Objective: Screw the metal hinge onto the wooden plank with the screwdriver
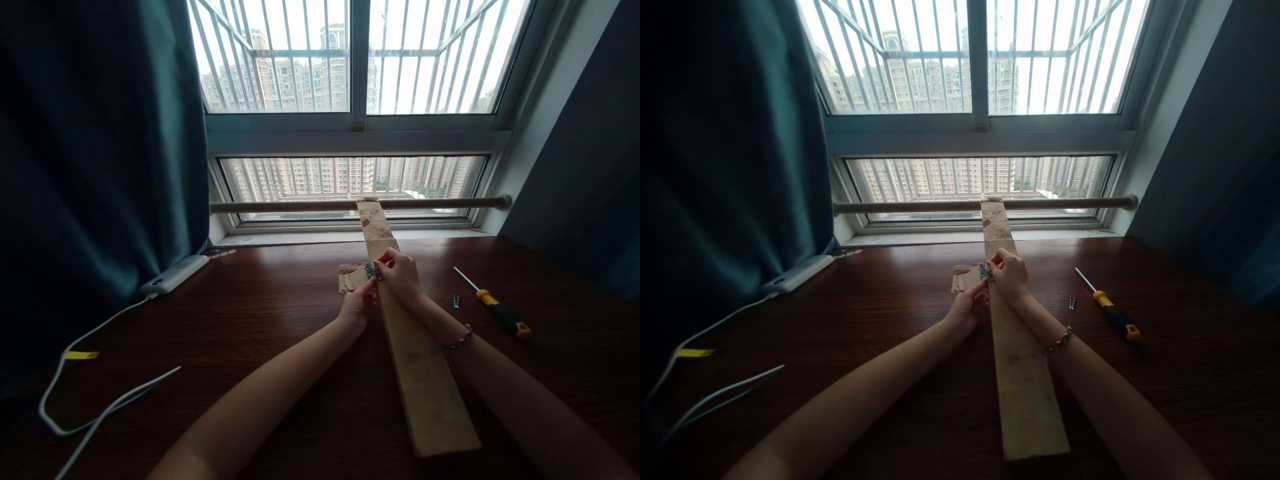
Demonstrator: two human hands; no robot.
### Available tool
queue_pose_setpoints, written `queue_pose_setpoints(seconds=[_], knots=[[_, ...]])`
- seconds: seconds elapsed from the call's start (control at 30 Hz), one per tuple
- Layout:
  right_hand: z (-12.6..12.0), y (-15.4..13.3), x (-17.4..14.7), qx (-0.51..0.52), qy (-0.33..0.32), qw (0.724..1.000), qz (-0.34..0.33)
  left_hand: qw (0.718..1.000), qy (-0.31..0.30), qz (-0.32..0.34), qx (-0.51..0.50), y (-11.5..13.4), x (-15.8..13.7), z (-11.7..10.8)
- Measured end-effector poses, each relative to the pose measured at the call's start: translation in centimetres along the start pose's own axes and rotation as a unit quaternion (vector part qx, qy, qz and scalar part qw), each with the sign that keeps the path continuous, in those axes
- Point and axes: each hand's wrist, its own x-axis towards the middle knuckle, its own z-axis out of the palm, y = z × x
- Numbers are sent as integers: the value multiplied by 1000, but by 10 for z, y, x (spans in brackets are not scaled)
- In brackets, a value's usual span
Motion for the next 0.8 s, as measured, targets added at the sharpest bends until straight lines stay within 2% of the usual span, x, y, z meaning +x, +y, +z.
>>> queue_pose_setpoints(seconds=[0.13, 0.3, 0.4, 0.6, 0.8], knots=[[2, 3, -1, 19, -12, 1000, -13, 1000, -2, -1, -5, -2, 3, -3], [2, 4, -1, 57, -11, 998, -4, 998, -57, -18, -23, -5, 6, -6], [2, 3, -1, 63, -4, 998, 1, 997, -71, -20, -36, -7, 7, -8], [0, 2, -2, 51, -16, 999, -8, 995, -70, -37, -65, -9, 4, -6], [0, 3, -2, 54, -13, 998, -4, 995, -33, -44, -83, -9, 0, -2]])
